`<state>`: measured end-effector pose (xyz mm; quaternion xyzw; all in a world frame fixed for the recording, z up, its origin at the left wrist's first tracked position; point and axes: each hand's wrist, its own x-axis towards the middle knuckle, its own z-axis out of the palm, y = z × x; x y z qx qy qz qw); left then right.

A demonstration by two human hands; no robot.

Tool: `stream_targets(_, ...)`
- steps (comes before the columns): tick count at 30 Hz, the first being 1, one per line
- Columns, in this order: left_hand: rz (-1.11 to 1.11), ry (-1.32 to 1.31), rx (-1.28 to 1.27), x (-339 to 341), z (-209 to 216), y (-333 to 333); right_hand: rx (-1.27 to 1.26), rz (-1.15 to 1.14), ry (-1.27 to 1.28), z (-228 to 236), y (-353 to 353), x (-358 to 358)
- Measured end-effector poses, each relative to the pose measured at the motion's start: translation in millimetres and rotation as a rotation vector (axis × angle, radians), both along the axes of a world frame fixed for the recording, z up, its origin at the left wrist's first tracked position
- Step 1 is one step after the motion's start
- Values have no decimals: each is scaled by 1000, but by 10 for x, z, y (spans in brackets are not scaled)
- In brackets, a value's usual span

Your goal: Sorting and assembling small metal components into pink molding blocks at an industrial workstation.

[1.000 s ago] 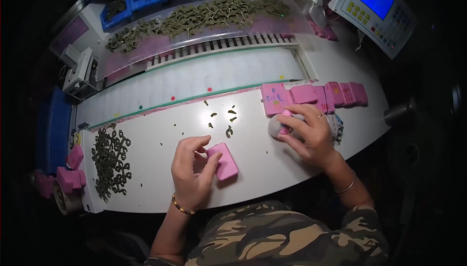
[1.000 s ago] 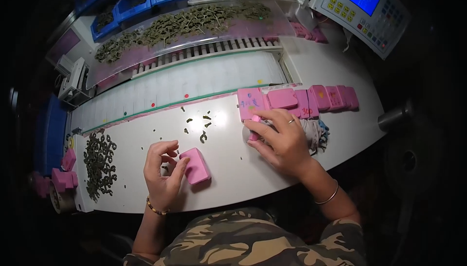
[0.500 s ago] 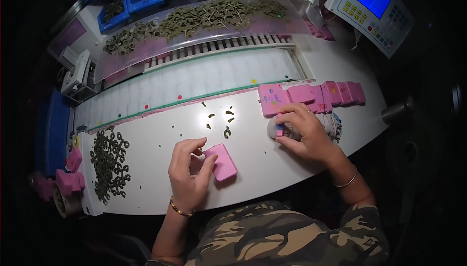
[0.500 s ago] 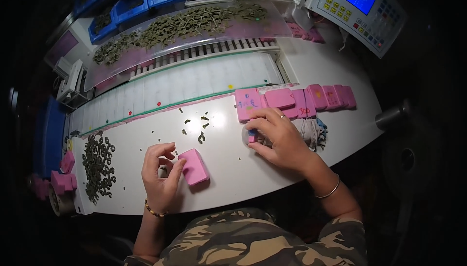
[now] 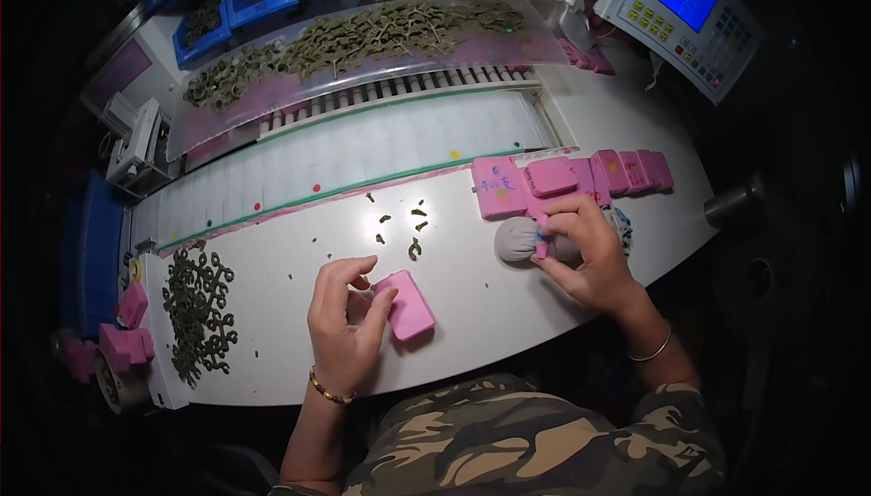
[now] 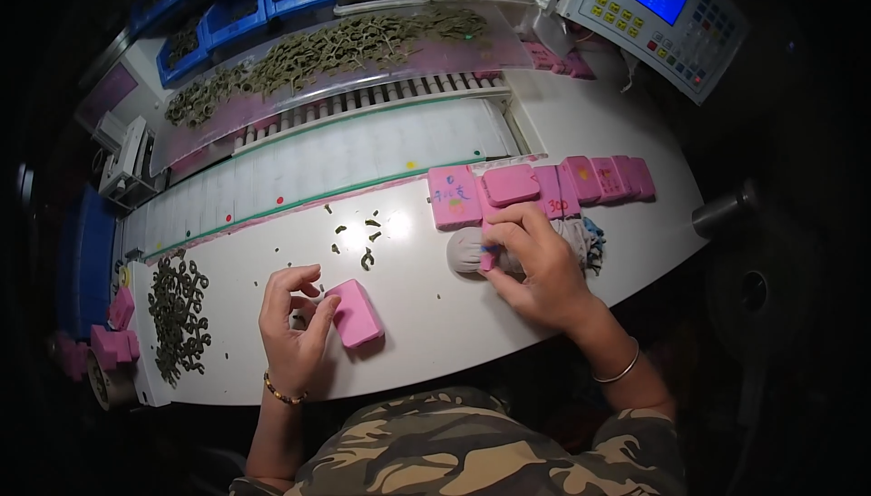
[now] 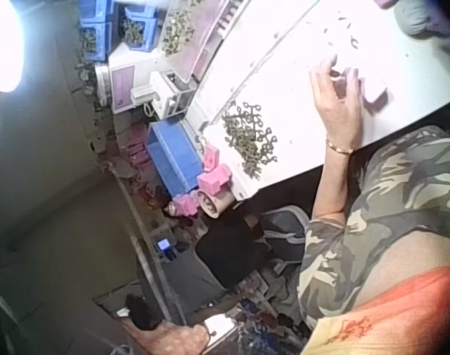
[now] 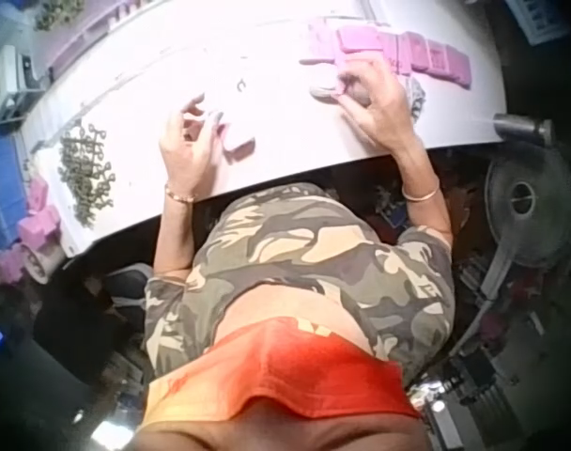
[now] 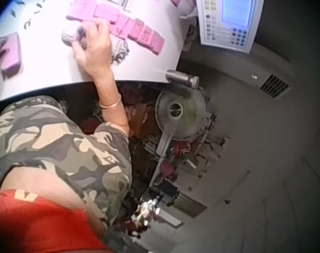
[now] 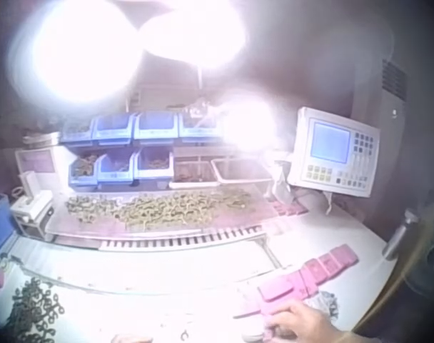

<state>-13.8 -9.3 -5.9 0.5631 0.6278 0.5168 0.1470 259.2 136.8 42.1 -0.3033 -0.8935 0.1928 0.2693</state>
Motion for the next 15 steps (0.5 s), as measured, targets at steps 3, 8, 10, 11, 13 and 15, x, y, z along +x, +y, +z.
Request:
stream_targets(3,-1,-8,-2,11,7,1,23,17,158,-40,-8,-155)
stream_targets(8,2,-38,-10,40,47,10,68,15,-36,-321,61,-163)
stream_targets(10,5,-44,-13,15,46,-22,-68,9,7,-324,78,-163)
stream_targets(11,11,-28,-23,-1,42,-44,-68,10,6,-306,74,-161)
stream_targets(13,18,-14,-29,-18,37,-55,-167,84,64,-229,75,-155)
stream_targets(15,19,-23,-34,-27,28,-56,-175,97,42,-198,106,-101)
